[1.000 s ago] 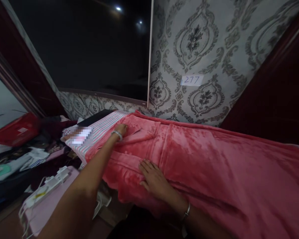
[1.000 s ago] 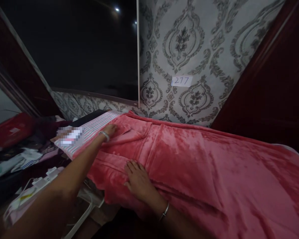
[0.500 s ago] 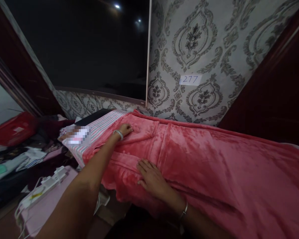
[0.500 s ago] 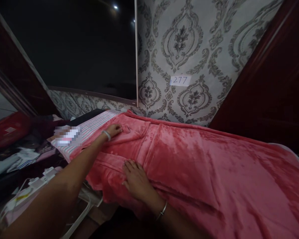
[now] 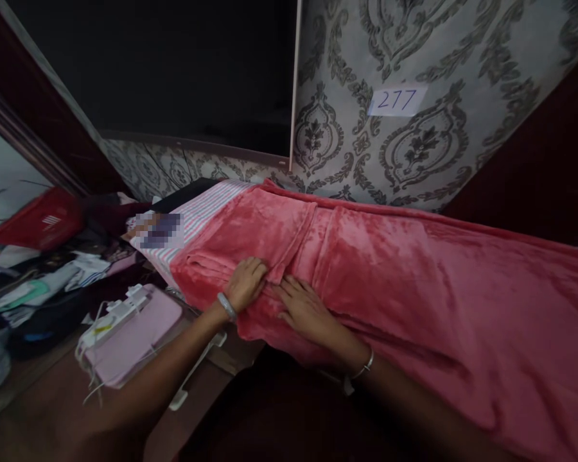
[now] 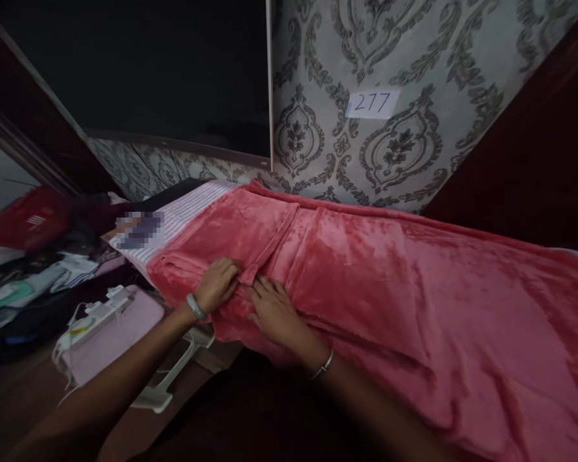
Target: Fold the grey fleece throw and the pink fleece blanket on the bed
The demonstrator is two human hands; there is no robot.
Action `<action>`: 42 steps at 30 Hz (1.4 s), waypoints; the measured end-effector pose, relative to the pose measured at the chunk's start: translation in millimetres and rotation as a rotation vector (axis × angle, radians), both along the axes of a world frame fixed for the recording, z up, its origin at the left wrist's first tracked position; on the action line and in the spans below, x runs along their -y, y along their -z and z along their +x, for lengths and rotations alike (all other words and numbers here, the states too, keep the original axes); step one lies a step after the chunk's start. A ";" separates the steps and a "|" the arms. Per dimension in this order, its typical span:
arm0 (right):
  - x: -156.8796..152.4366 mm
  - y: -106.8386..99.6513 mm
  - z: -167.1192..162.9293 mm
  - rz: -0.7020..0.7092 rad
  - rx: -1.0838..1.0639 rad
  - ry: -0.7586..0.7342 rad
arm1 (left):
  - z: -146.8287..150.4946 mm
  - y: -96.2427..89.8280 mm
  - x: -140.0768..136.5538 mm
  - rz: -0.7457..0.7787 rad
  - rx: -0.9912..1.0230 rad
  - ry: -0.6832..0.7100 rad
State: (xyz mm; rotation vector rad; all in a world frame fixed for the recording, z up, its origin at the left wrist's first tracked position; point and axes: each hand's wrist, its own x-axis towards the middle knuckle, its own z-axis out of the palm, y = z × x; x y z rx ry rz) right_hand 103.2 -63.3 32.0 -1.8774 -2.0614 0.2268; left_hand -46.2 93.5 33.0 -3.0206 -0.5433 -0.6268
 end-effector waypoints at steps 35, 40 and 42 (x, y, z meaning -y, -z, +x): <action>-16.4 -1.1 0.4 0.166 0.024 0.114 | -5.1 -6.2 21.8 0.012 -0.099 -0.082; -13.6 0.0 3.1 0.186 0.036 0.092 | -52.0 -21.3 -37.3 0.029 -0.132 -0.204; -13.5 0.2 3.1 0.185 0.035 0.100 | -67.7 -19.0 -59.5 -0.020 -0.084 -0.256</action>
